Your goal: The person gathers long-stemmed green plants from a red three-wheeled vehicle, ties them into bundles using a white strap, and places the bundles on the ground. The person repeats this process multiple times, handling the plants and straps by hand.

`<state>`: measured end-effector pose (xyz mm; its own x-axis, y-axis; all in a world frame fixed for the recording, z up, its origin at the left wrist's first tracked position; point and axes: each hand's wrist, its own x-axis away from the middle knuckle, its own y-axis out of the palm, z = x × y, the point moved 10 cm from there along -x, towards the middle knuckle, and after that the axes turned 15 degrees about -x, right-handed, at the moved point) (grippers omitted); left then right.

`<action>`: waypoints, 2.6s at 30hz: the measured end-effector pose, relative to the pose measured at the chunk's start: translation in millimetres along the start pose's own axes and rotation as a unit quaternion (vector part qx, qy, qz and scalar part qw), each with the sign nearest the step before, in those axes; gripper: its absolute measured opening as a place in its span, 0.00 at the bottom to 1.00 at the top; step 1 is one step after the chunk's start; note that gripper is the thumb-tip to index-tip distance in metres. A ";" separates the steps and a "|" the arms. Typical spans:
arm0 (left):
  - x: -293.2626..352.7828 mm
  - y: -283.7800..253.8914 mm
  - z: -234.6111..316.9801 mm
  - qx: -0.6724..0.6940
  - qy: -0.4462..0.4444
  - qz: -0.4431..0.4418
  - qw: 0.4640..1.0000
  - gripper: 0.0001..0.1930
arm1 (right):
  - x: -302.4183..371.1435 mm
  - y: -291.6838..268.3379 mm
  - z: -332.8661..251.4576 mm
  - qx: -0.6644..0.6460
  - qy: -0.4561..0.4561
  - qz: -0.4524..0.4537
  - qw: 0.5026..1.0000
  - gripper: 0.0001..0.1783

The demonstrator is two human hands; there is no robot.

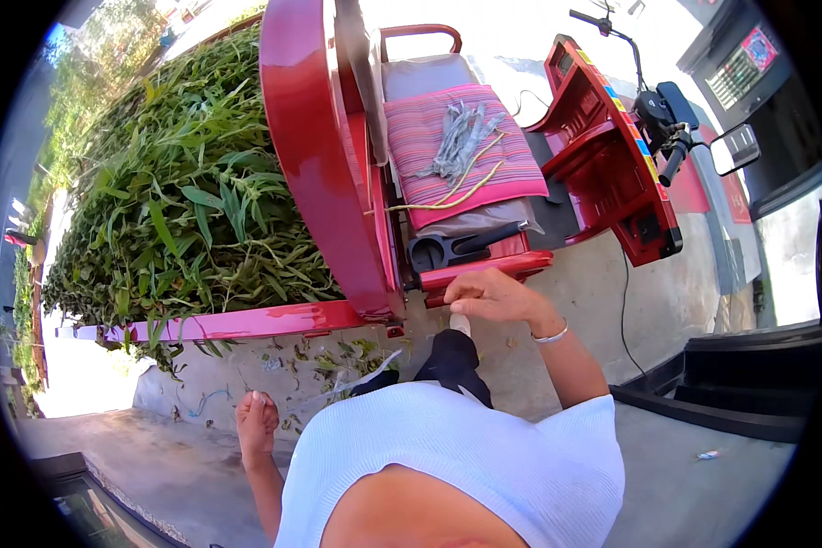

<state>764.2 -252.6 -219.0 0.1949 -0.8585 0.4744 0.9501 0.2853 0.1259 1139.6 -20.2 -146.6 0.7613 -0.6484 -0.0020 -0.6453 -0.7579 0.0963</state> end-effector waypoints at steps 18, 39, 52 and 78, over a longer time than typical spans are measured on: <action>-3.0 211.6 -65.1 -0.580 -0.205 0.141 0.776 0.21 | -158.2 -520.0 143.4 0.331 0.186 0.550 0.744 0.21; -24.4 258.5 -61.2 -0.493 -0.227 0.151 0.826 0.18 | -203.8 -480.9 97.2 -0.155 -0.026 0.408 0.900 0.04; -130.9 361.2 41.4 -0.363 0.092 -0.026 0.927 0.12 | -117.5 -416.2 72.0 -0.304 -0.047 0.310 0.899 0.03; -392.9 506.4 115.6 -0.119 0.166 -0.052 0.977 0.10 | -152.9 -340.8 110.1 0.096 -0.121 0.091 0.984 0.25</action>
<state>1140.6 278.5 -240.9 0.1244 -0.9799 0.1557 0.9911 0.1152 -0.0667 1236.1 329.3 -288.7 0.6092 -0.7555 -0.2408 -0.7876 -0.6120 -0.0725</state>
